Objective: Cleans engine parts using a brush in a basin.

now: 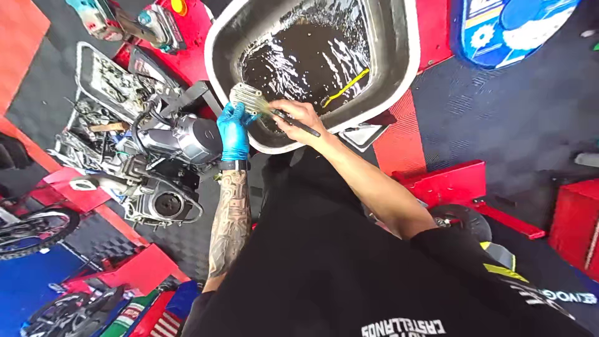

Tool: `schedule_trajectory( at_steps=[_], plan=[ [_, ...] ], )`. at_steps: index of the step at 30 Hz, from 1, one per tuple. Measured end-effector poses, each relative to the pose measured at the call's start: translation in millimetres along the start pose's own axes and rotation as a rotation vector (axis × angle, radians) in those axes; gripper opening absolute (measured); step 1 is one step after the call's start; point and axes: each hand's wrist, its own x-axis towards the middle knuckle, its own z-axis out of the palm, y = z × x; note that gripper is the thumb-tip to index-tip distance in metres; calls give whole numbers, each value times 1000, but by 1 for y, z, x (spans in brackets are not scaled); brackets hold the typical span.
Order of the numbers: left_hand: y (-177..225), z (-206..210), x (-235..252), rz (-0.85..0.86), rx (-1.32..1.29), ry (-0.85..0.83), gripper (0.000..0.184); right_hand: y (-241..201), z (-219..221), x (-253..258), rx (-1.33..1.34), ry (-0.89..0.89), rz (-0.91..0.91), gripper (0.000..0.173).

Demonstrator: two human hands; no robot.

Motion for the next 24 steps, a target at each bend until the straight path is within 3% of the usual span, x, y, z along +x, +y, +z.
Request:
schedule_trajectory(
  at_steps=[3,5,7,9,13,16,18,20,22,24],
  plan=[
    [4,-9,7,-16,-20,76,27,18,-10,-9,-96,-2,114,27],
    [2,-7,10,-63,-18,92,26,-10,-10,11,-18,102,51,30],
    [1,-3,9,-111,-16,99,27,-37,3,28,118,83,-81,29],
    [2,2,8,-118,0,86,32,-25,14,29,130,-24,-140,26],
    [-13,0,12,-179,-10,86,37,18,-5,25,-60,-72,33,26],
    [-23,6,11,-253,-80,144,26,3,-8,35,-87,57,39,27],
    [-20,12,12,-278,-67,153,17,-12,0,32,24,-11,-59,28],
    [-14,14,13,-290,-8,127,20,-8,4,22,65,-106,-108,27],
    [-14,21,18,-340,-102,200,16,11,-3,21,-4,-46,-30,27],
    [-12,23,18,-384,-237,240,26,20,-11,29,-96,69,75,28]
  ],
)
